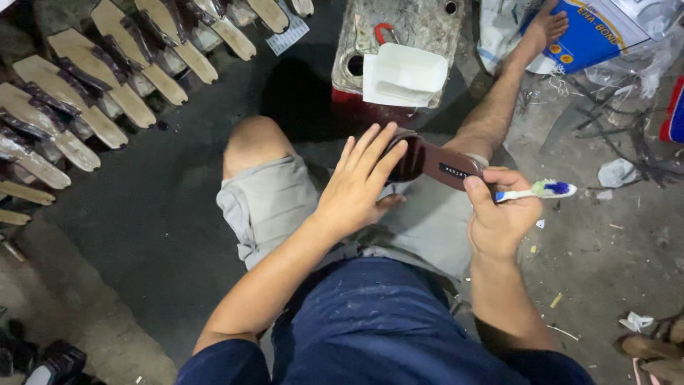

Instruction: The person sits on the floor and uses a toothbrush to scrub the brown upper part of a slipper. They repeatedly pick up a slipper from a nearby pile, clean it, and place it back down.

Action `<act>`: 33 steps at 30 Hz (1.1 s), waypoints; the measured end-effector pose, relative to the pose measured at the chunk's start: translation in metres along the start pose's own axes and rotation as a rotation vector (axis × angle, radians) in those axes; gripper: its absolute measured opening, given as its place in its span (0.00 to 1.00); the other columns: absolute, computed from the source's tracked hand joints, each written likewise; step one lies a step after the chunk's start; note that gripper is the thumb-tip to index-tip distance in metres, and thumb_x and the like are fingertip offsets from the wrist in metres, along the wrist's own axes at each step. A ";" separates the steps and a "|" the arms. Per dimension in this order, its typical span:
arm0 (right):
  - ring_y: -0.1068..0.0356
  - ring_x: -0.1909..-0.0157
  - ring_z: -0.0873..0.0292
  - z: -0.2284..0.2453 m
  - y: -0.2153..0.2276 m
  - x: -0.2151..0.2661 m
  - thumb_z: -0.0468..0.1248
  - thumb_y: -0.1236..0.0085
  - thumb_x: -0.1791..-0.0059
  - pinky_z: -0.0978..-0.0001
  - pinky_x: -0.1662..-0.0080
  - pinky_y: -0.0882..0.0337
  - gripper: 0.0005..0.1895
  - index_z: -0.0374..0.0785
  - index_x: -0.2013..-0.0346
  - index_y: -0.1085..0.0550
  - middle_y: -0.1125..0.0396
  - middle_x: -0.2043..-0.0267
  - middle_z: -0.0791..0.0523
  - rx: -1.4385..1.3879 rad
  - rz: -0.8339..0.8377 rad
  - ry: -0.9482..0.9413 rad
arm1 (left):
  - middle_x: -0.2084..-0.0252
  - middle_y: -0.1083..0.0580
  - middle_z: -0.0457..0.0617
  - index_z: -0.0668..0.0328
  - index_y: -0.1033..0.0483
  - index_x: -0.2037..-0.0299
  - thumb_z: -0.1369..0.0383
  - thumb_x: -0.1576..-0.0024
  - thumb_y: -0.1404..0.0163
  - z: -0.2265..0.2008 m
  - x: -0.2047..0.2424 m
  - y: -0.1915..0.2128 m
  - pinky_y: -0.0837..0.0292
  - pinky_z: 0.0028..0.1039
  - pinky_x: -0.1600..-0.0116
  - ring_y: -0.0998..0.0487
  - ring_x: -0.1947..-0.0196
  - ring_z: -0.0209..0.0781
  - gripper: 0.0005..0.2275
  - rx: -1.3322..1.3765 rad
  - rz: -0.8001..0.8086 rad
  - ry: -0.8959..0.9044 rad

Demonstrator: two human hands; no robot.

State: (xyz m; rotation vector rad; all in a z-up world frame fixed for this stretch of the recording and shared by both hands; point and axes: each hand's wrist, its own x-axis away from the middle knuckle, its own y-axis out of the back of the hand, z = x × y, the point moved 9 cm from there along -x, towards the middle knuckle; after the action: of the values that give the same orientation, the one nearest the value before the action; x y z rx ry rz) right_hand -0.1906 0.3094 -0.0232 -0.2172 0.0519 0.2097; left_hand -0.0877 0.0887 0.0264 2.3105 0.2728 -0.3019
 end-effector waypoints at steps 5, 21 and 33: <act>0.29 0.58 0.65 0.001 -0.039 -0.001 0.23 0.33 0.51 0.75 0.51 0.29 0.11 0.29 0.57 0.26 0.28 0.56 0.53 0.033 0.128 0.030 | 0.28 0.37 0.59 0.64 0.39 0.31 0.71 0.47 0.36 0.035 0.016 0.001 0.36 0.43 0.24 0.36 0.27 0.60 0.34 0.081 -0.114 -0.049; 0.26 0.59 0.43 -0.076 -0.175 -0.153 0.38 0.48 0.47 0.48 0.58 0.30 0.12 0.47 0.53 0.19 0.26 0.60 0.47 1.668 0.685 0.423 | 0.33 0.31 0.59 0.69 0.46 0.28 0.64 0.49 0.33 0.118 0.112 0.042 0.31 0.38 0.32 0.29 0.33 0.49 0.42 0.778 -0.386 0.574; 0.24 0.62 0.45 -0.009 -0.119 -0.125 0.48 0.44 0.49 0.50 0.61 0.28 0.13 0.55 0.53 0.18 0.25 0.64 0.48 1.923 0.771 0.328 | 0.30 0.35 0.64 0.58 0.44 0.37 0.76 0.47 0.34 0.096 0.094 0.080 0.33 0.44 0.27 0.30 0.31 0.57 0.32 0.457 -0.579 0.209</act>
State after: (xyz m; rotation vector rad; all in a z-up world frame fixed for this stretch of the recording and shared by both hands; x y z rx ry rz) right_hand -0.2873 0.1685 0.0020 1.7235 0.6274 0.7878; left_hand 0.0113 -0.0261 -0.0117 2.6721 1.0823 -0.4424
